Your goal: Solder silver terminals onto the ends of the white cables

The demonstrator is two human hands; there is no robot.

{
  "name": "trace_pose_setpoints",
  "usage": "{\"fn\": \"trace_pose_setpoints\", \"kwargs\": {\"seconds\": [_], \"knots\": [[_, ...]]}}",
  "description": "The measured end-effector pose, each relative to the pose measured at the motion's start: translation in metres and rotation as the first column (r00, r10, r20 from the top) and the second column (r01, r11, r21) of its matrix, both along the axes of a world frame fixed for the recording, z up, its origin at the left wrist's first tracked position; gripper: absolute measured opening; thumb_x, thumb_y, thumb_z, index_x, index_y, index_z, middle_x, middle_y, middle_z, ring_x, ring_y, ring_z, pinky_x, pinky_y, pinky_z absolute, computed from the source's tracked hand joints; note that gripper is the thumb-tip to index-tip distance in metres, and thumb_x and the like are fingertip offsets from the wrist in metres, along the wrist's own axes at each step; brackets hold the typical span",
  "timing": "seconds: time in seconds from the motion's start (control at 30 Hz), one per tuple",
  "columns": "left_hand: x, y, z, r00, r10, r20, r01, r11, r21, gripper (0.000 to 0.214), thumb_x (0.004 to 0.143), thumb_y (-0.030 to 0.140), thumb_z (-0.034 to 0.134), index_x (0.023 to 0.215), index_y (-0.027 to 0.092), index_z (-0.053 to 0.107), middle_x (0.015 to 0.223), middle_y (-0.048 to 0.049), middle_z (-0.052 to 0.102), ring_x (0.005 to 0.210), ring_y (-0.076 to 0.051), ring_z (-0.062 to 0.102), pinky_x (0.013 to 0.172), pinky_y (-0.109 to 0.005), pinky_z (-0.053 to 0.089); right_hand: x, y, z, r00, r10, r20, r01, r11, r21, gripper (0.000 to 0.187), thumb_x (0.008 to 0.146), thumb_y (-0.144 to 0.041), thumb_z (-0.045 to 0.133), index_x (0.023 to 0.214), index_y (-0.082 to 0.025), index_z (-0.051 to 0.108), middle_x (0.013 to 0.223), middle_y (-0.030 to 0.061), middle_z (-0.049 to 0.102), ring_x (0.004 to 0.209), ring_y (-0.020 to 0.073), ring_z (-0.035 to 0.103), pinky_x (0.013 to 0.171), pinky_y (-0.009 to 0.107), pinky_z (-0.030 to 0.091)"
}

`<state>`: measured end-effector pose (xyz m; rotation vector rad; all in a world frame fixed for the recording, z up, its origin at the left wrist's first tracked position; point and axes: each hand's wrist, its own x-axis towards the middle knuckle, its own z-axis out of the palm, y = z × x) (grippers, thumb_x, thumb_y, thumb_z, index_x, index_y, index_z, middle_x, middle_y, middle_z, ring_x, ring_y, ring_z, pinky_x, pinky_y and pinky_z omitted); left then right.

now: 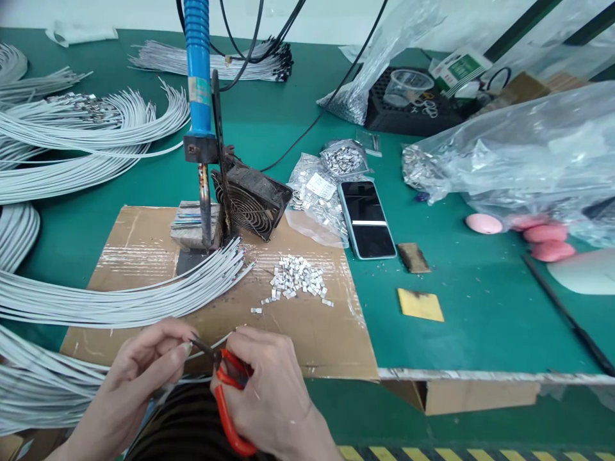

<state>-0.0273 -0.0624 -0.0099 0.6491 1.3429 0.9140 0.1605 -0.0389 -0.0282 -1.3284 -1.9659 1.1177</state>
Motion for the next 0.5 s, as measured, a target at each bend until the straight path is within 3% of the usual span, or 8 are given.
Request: {"fn": "trace_pose_setpoints", "kwargs": {"seconds": [0.2,0.33,0.4,0.47,0.5], "knots": [[0.002,0.001,0.002,1.000,-0.001,-0.031,0.002,1.000,0.008,0.033,0.083,0.053,0.083,0.088,0.020,0.081,0.061,0.0041,0.049,0.058,-0.013,0.037,0.055,-0.026,0.028,-0.006,0.000,-0.002,0.999,-0.047,-0.011,0.049,0.987,0.151,0.032,0.076,-0.010,0.054,0.062,-0.023,0.028,0.054,-0.0058,0.044,0.047,0.0078,0.040,0.046,0.022,0.027],[0.002,0.003,0.003,0.999,-0.018,-0.050,0.019,0.999,0.026,0.035,0.086,0.055,0.081,0.087,0.020,0.081,0.063,0.0033,0.050,0.059,-0.013,0.038,0.055,-0.025,0.028,0.001,0.000,-0.006,0.985,-0.167,-0.028,0.169,0.957,0.236,0.038,0.083,-0.012,0.058,0.056,-0.022,0.033,0.052,-0.0062,0.043,0.045,0.0080,0.039,0.043,0.023,0.028],[0.001,0.004,0.005,0.999,-0.013,-0.040,0.013,1.000,0.014,0.036,0.085,0.056,0.081,0.087,0.020,0.081,0.063,0.0035,0.050,0.059,-0.012,0.037,0.055,-0.025,0.027,0.028,0.004,-0.009,0.953,-0.302,-0.034,0.299,0.913,0.278,0.042,0.090,-0.017,0.063,0.055,-0.023,0.041,0.051,-0.0059,0.043,0.043,0.0093,0.039,0.041,0.024,0.029],[0.001,0.005,0.007,1.000,-0.016,0.002,0.016,1.000,-0.018,0.039,0.084,0.058,0.082,0.087,0.019,0.080,0.061,0.0045,0.047,0.058,-0.012,0.035,0.054,-0.025,0.026,0.073,0.013,-0.010,0.875,-0.484,-0.019,0.467,0.830,0.305,0.038,0.092,-0.023,0.070,0.058,-0.023,0.054,0.049,-0.0056,0.042,0.042,0.0109,0.038,0.040,0.026,0.027],[0.001,0.006,0.008,0.999,-0.021,0.031,0.022,0.999,-0.042,0.041,0.083,0.059,0.082,0.087,0.019,0.079,0.060,0.0052,0.046,0.057,-0.012,0.033,0.054,-0.025,0.025,0.100,0.019,-0.010,0.782,-0.623,0.040,0.578,0.747,0.327,0.035,0.089,-0.026,0.077,0.058,-0.022,0.061,0.048,-0.0047,0.045,0.042,0.0113,0.040,0.040,0.027,0.029]]}}
